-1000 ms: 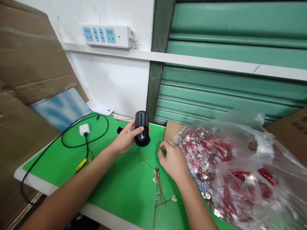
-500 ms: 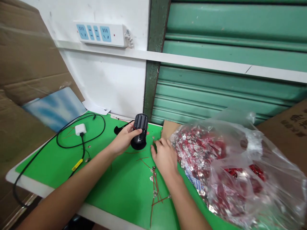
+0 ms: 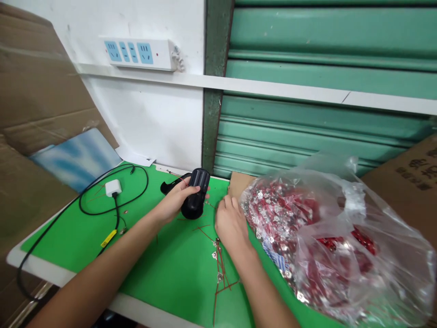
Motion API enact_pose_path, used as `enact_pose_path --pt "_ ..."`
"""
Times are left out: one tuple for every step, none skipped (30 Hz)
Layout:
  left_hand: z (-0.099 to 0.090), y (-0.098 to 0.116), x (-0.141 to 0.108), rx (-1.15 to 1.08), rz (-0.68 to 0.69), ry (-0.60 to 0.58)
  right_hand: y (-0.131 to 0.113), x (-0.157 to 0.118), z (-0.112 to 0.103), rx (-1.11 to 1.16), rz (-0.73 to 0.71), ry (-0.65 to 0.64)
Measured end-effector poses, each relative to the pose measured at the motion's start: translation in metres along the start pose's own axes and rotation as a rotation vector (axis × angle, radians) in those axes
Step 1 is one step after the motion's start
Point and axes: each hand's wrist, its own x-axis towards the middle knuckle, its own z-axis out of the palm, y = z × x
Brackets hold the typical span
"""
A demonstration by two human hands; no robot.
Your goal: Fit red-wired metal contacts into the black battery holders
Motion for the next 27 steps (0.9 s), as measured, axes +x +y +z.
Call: enact_pose_path --pt "0.000 0.000 0.000 0.004 -0.018 -0.011 -0.001 0.000 0.001 -0.001 -0.006 -0.001" --pt "-0.001 0.000 -0.001 0.013 -0.035 -0.023 -0.001 -0.001 0.001 0.001 -0.009 -0.002" --pt "-0.002 0.000 -0.001 0.028 -0.052 -0.033 -0.001 -0.002 0.001 0.006 -0.010 -0.001" --pt "-0.002 0.000 -0.002 0.050 -0.070 -0.041 0.000 -0.002 0.001 0.010 -0.007 0.000" --pt "-0.003 0.000 -0.002 0.076 -0.089 -0.043 0.002 -0.003 0.000 0.012 -0.004 0.002" --pt "-0.004 0.000 -0.003 0.102 -0.111 -0.045 0.003 -0.003 -0.001 0.015 0.001 0.009" --pt "-0.004 0.001 -0.003 0.126 -0.134 -0.047 0.006 -0.004 -0.003 0.019 0.007 0.023" --pt "-0.005 0.001 -0.003 0.143 -0.156 -0.051 0.008 -0.004 -0.006 0.022 0.012 0.046" --pt "-0.005 0.001 -0.003 0.153 -0.175 -0.061 0.011 -0.003 -0.009 0.025 0.016 0.074" --pt "-0.005 0.000 -0.003 0.154 -0.190 -0.075 0.013 -0.003 -0.011 0.029 0.019 0.102" --pt "-0.005 0.000 -0.003 0.149 -0.204 -0.090 0.015 -0.003 -0.013 0.033 0.022 0.123" --pt "-0.006 -0.001 -0.003 0.139 -0.215 -0.106 0.017 -0.003 -0.015 0.038 0.024 0.133" --pt "-0.006 -0.001 -0.002 0.126 -0.223 -0.121 0.019 -0.003 -0.017 0.043 0.026 0.131" --pt "-0.006 -0.002 -0.002 0.113 -0.226 -0.134 0.020 -0.003 -0.017 0.050 0.024 0.122" --pt "-0.006 -0.002 -0.002 0.103 -0.228 -0.144 0.020 -0.003 -0.018 0.059 0.021 0.113" --pt "-0.005 -0.003 -0.002 0.097 -0.232 -0.153 0.021 -0.004 -0.017 0.068 0.014 0.106" --pt "-0.005 -0.003 -0.002 0.095 -0.240 -0.163 0.021 -0.004 -0.017 0.077 0.006 0.105" --pt "-0.005 -0.003 -0.002 0.095 -0.249 -0.169 0.021 -0.004 -0.016 0.086 -0.003 0.108" --pt "-0.005 -0.003 -0.002 0.095 -0.257 -0.172 0.022 -0.005 -0.015 0.094 -0.008 0.110" --pt "-0.005 -0.002 -0.003 0.096 -0.264 -0.173 0.022 -0.005 -0.015 0.104 -0.011 0.111" --pt "-0.004 -0.002 -0.003 0.097 -0.267 -0.173 0.022 -0.005 -0.015 0.116 -0.014 0.112" --pt "-0.004 -0.002 -0.003 0.099 -0.264 -0.172 0.023 -0.006 -0.015 0.134 -0.013 0.114" --pt "-0.004 -0.002 -0.003 0.100 -0.260 -0.171 0.023 -0.006 -0.016 0.159 -0.006 0.120" --pt "-0.004 -0.002 -0.003 0.100 -0.258 -0.170 0.022 -0.006 -0.017 0.198 0.006 0.133" --pt "-0.004 -0.002 -0.002 0.096 -0.252 -0.166 0.022 -0.005 -0.019 0.254 0.024 0.156" --pt "-0.003 -0.002 -0.002 0.088 -0.240 -0.160 0.021 -0.005 -0.021 0.330 0.053 0.195" --pt "-0.002 -0.002 -0.002 0.076 -0.223 -0.151 0.019 -0.004 -0.022 0.427 0.099 0.242"
